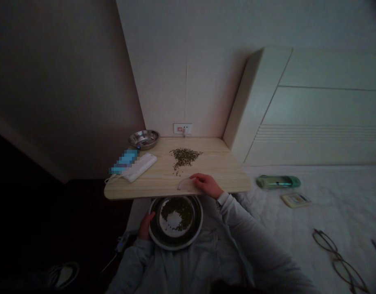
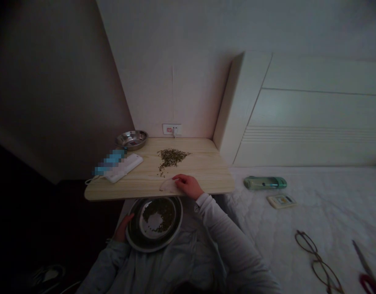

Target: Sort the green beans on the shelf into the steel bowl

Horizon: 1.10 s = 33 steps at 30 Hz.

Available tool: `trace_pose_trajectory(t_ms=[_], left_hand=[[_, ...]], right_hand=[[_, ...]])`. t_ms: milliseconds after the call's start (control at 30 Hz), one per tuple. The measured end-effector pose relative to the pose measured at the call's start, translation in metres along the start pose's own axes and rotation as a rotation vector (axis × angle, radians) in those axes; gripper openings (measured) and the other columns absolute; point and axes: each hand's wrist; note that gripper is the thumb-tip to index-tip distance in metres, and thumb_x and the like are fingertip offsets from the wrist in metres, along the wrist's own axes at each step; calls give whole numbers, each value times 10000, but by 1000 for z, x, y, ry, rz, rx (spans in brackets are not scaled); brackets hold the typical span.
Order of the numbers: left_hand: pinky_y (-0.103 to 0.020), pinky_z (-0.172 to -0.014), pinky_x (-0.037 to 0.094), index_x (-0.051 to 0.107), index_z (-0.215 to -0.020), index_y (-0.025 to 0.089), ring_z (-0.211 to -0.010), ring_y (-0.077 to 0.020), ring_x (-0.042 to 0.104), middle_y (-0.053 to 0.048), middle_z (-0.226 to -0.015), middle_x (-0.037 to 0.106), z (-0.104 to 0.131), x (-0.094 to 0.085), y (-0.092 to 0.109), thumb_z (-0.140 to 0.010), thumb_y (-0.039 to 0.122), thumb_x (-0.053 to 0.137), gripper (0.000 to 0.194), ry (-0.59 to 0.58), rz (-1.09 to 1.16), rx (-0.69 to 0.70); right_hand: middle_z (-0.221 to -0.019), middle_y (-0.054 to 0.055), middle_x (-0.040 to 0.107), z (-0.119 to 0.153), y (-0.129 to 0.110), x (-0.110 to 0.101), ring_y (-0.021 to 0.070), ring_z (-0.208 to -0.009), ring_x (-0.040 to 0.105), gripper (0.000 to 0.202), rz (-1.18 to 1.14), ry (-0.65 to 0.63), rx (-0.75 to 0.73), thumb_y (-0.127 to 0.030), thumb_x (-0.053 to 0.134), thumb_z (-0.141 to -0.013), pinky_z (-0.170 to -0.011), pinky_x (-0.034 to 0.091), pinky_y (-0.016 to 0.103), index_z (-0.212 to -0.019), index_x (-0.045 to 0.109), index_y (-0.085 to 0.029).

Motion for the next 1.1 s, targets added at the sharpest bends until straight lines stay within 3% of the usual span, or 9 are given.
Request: trace_pose_trajectory(t_ms=[133, 233, 333, 500, 633, 767, 900, 967, 1100], left_hand=[[-400, -860, 360, 571, -415, 237, -876, -295, 555, -35, -559, 632, 3, 0, 2, -393, 332, 647, 124, 6, 6, -6], [-429, -862, 361, 573, -432, 236, -881, -306, 557, -33, -534, 623, 5, 1, 6, -424, 335, 638, 119, -57, 11, -24], [-424, -879, 349, 561, -423, 249, -891, -303, 553, -29, -541, 627, 2, 0, 6, -422, 297, 638, 91, -56, -10, 2], [-432, -899, 314, 591, -423, 238, -858, -309, 558, -36, -549, 630, -8, -8, -7, -385, 300, 649, 93, -8, -10, -40], [-435, -858, 353, 627, -452, 228, -780, -297, 572, -31, -533, 624, -12, -10, -10, -379, 318, 653, 119, -68, 5, -91], [-406, -855, 360, 596, -404, 218, -775, -289, 572, -36, -513, 611, -6, -5, -4, -363, 307, 654, 114, -25, 28, -58], [-408, -831, 379, 599, -466, 223, -808, -283, 575, -34, -578, 636, 4, 0, 2, -434, 322, 632, 109, -43, 65, -93], [-409, -836, 376, 589, -467, 227, -861, -293, 563, -35, -566, 630, 8, 1, 5, -445, 325, 625, 107, -39, 47, -82], [-395, -874, 354, 572, -446, 236, -942, -304, 531, -41, -591, 635, 11, 2, 9, -438, 312, 626, 94, -31, 0, -34]], right_hand=[[-569, -24, 494, 1, 0, 4, 88, -530, 406, 277, -99, 2, 13, -315, 461, -716, -527, 312, 222, -884, 606, -150], [-540, -32, 478, 0, -4, -16, 86, -512, 403, 278, -307, 46, 49, -331, 501, -686, -515, 319, 231, -867, 600, -144], [-557, -23, 502, 1, -25, -76, 90, -519, 421, 240, -412, 202, -14, -304, 541, -671, -521, 327, 247, -862, 592, -168], [-587, -7, 492, 19, -98, -205, 91, -523, 421, 134, -353, 628, -306, -195, 555, -677, -517, 289, 269, -788, 615, -240], [-724, -8, 524, 36, -140, -247, 89, -541, 421, 156, -236, 781, -463, -167, 544, -686, -537, 277, 287, -710, 623, -300], [-768, -7, 537, 37, -137, -241, 95, -551, 427, 181, -254, 783, -466, -154, 533, -679, -526, 273, 284, -708, 623, -307], [-649, -2, 528, 19, -111, -209, 100, -544, 430, 164, -334, 701, -426, -164, 558, -657, -493, 280, 260, -763, 621, -272], [-574, -19, 517, 9, -95, -176, 92, -525, 437, 155, -340, 605, -348, -210, 569, -652, -483, 292, 242, -799, 614, -230], [-557, -24, 524, -3, -57, -82, 85, -513, 440, 233, -264, 211, -67, -311, 527, -680, -486, 332, 226, -853, 593, -171]])
Point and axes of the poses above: each hand's wrist, its own z-axis away from the middle knuckle, its own x-axis out of the palm, y = z × x
